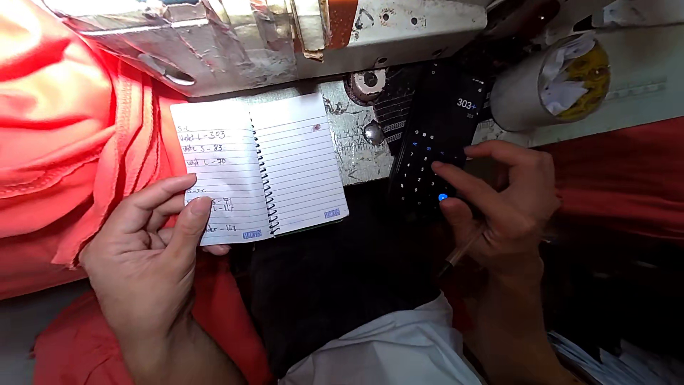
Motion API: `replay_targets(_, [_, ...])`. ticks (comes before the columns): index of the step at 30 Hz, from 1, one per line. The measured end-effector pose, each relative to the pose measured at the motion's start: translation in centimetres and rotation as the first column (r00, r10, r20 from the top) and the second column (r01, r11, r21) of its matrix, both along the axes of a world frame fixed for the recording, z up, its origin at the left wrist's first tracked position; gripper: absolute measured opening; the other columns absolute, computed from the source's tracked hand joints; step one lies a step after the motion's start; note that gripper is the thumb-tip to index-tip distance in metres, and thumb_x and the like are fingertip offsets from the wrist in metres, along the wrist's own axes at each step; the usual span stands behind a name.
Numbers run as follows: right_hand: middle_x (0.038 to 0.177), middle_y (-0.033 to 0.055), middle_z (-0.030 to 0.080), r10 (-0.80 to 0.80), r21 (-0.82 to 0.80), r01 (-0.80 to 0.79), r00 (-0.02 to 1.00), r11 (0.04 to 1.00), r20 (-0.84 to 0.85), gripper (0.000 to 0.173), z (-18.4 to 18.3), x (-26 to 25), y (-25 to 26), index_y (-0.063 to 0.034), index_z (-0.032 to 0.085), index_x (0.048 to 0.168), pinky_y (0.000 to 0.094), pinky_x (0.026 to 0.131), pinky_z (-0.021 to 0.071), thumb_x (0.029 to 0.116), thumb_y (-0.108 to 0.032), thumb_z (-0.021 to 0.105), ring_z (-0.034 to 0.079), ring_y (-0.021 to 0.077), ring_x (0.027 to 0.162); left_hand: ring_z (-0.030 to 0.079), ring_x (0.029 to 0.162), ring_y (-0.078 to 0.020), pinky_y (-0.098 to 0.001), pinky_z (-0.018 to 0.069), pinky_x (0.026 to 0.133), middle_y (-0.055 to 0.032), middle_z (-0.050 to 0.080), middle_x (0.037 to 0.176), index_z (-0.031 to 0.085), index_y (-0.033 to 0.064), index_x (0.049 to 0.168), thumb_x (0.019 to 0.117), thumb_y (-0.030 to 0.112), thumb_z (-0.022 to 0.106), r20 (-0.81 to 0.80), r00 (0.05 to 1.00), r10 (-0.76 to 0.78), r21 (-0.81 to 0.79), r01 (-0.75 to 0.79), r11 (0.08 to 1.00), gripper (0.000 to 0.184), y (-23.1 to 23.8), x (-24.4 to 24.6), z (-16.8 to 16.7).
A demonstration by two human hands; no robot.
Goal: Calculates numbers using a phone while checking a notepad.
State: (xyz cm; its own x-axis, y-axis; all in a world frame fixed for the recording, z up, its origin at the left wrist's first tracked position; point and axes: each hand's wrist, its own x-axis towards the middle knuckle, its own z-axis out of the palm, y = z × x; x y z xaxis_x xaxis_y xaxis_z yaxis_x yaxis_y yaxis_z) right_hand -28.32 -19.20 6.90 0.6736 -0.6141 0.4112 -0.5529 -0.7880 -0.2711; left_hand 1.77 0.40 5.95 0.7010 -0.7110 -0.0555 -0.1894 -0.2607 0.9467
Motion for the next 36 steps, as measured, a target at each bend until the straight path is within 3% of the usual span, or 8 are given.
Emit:
replay_targets(5, [0.127,0.0216,0.059,-0.006,0.012,0.008,0.993,1.0,-0.115,0.05,0.4,0.4,-0.3,-0.0247,0.074,0.127,0.0425,0.077,0.0405,0.1045,-0.058,0.044,0.054,0.0329,0.101,0.069,0.065,0.0014,-0.0157,0.058,0.051,0.0143,0.073,0.097,0.062,0.0145,0.125,0.0981,0.017,0.067,-0.005,1.0,-0.004,-0.007,0.003,1.0,0.027,0.0,0.0,0.0])
replay_targets(9, [0.127,0.0208,0.059,0.003,0.034,0.0,0.997,0.999,-0.077,0.052,0.7,0.2,-0.4,-0.022,0.074,0.128,0.0407,0.078,0.0402,0.1041,-0.059,0.045,0.053,0.0301,0.101,0.069,0.065,0.0016,-0.0158,0.0583,0.051,0.0147,0.073,0.097,0.063,0.0147,0.124,0.0978,0.017,0.067,-0.007,1.0,-0.006,-0.01,0.006,1.0,0.027,-0.1,-0.1,0.1])
replay_targets(12, [0.126,0.0206,0.059,0.032,0.05,-0.03,0.999,0.998,-0.031,0.054,0.7,0.0,0.0,-0.0197,0.075,0.124,0.0395,0.083,0.0408,0.104,-0.059,0.045,0.053,0.0284,0.105,0.068,0.064,0.0012,-0.0158,0.058,0.051,0.0143,0.073,0.096,0.063,0.0147,0.125,0.0981,0.017,0.067,-0.011,1.0,-0.012,-0.02,0.011,1.0,0.027,0.0,0.0,0.0])
replay_targets(21, [0.121,0.0197,0.061,0.086,0.043,-0.085,0.996,0.995,-0.021,0.059,0.4,0.4,0.3,-0.02,0.078,0.118,0.0384,0.081,0.0393,0.1037,-0.063,0.041,0.053,0.0269,0.1,0.068,0.063,0.0014,-0.0157,0.0575,0.05,0.0144,0.073,0.095,0.063,0.0139,0.124,0.0982,0.015,0.066,-0.008,1.0,-0.009,-0.022,0.009,1.0,0.026,0.0,0.0,-0.1])
replay_targets(27, [0.117,0.0202,0.062,0.027,0.014,-0.027,0.999,1.0,0.035,0.055,0.4,-0.7,-0.2,-0.0123,0.076,0.116,0.038,0.085,0.0431,0.1051,-0.056,0.045,0.056,0.0269,0.101,0.069,0.066,0.0012,-0.0154,0.058,0.051,0.0141,0.073,0.098,0.063,0.0154,0.125,0.0983,0.018,0.067,-0.021,1.0,-0.01,-0.018,0.009,1.0,0.027,0.1,0.0,-0.2])
replay_targets(31, [0.113,0.017,0.061,0.048,-0.001,-0.049,0.995,0.999,0.083,0.054,0.2,-1.3,-0.1,-0.0137,0.078,0.109,0.0333,0.081,0.0407,0.1056,-0.056,0.044,0.054,0.0211,0.095,0.069,0.065,0.0013,-0.0153,0.0576,0.05,0.0143,0.073,0.096,0.063,0.0151,0.124,0.0986,0.018,0.067,-0.021,1.0,-0.008,-0.028,0.007,1.0,0.026,0.1,0.0,-0.2])
replay_targets(36, [0.111,0.018,0.063,0.065,0.051,-0.069,0.995,0.996,0.076,0.055,-0.4,-1.4,0.3,-0.0132,0.079,0.108,0.0338,0.078,0.0416,0.1052,-0.056,0.045,0.055,0.0222,0.093,0.069,0.065,0.0009,-0.0156,0.0577,0.05,0.0141,0.073,0.097,0.062,0.0159,0.125,0.0986,0.02,0.068,-0.026,0.999,-0.021,-0.027,0.02,0.999,0.027,0.2,0.2,-0.3])
